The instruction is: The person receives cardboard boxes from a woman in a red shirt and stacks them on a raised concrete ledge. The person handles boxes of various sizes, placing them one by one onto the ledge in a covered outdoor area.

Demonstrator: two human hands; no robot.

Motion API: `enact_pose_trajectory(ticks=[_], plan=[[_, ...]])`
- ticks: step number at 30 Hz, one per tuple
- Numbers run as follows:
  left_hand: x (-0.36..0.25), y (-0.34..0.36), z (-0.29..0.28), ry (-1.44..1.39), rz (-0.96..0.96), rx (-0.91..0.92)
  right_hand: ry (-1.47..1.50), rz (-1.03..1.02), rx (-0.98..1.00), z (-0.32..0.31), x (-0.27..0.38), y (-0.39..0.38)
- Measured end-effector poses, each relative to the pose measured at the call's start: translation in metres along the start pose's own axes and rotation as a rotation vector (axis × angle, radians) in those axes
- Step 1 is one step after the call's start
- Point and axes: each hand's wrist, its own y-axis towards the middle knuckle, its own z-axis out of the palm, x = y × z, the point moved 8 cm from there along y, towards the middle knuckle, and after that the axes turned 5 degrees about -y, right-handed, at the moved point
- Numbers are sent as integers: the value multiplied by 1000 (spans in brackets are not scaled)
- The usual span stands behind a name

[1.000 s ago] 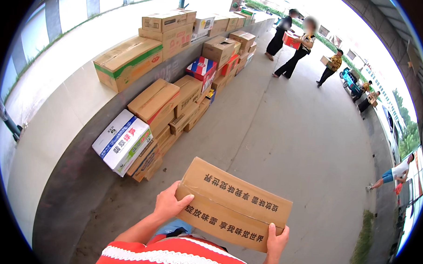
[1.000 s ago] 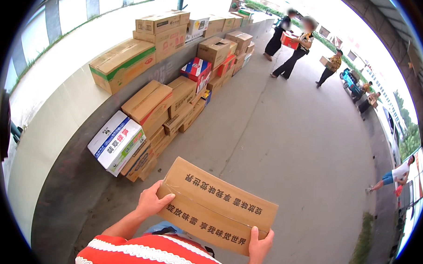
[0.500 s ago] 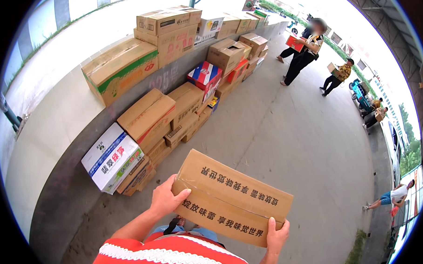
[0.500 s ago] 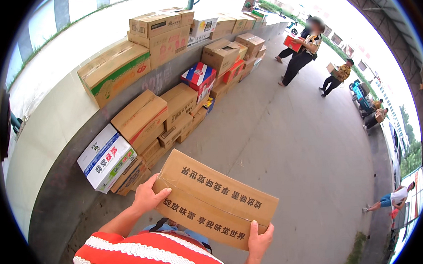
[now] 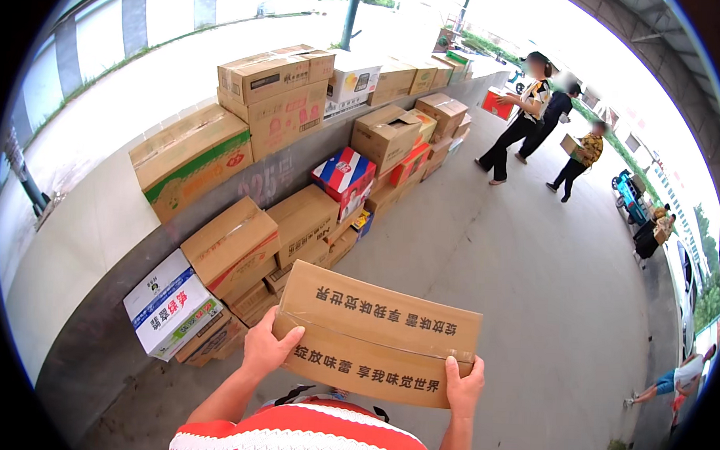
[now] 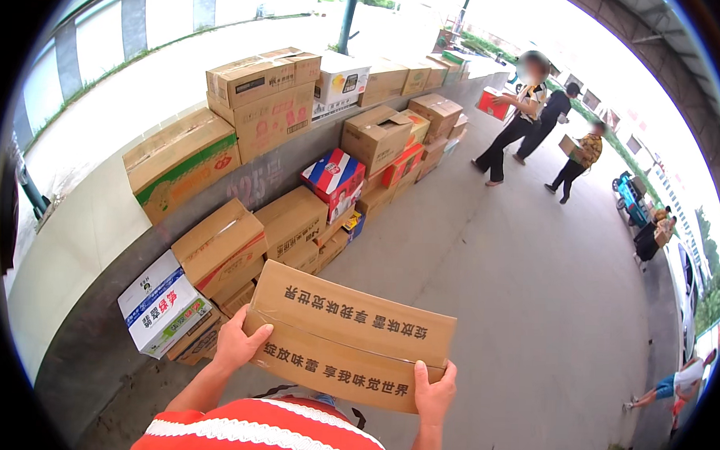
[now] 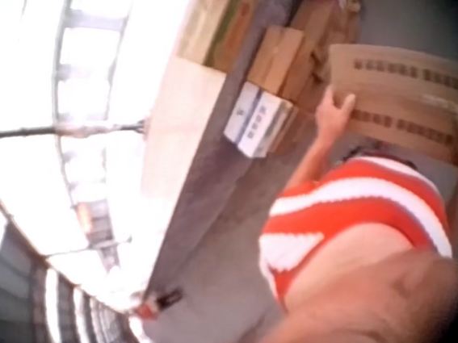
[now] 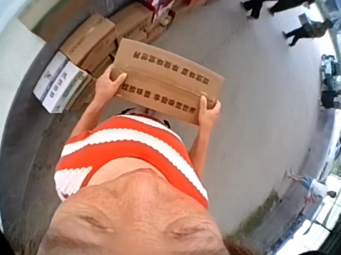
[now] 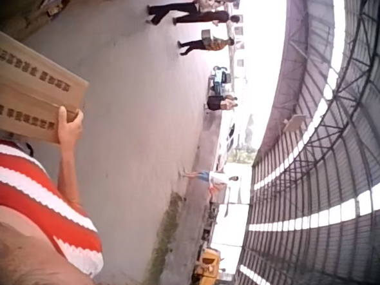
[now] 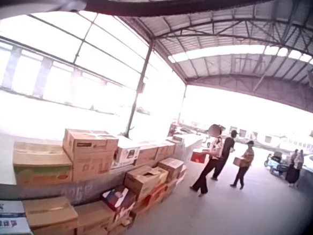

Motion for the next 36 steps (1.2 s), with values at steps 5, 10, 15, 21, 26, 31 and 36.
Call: enact_pose_trajectory(ticks=[5, 10, 15, 21, 26, 31, 36], plan=[[-21, 39, 54, -1, -6, -24, -28, -33, 29, 10, -13, 84], [-12, 61, 75, -33, -124, -21, 15, -14, 112, 43, -20, 133], [2, 92, 77, -5, -172, -94, -40, -42, 200, 89, -16, 172], [32, 151, 101, -24, -258, -74, -49, -74, 206, 134, -8, 217], [49, 208, 108, -81, -297, -58, -142, -102, 213, 165, 31, 261], [56, 254, 93, -138, -328, -149, -160, -131, 246, 208, 95, 312], [62, 293, 55, -174, -319, -284, -132, -231, 332, 264, 169, 341]])
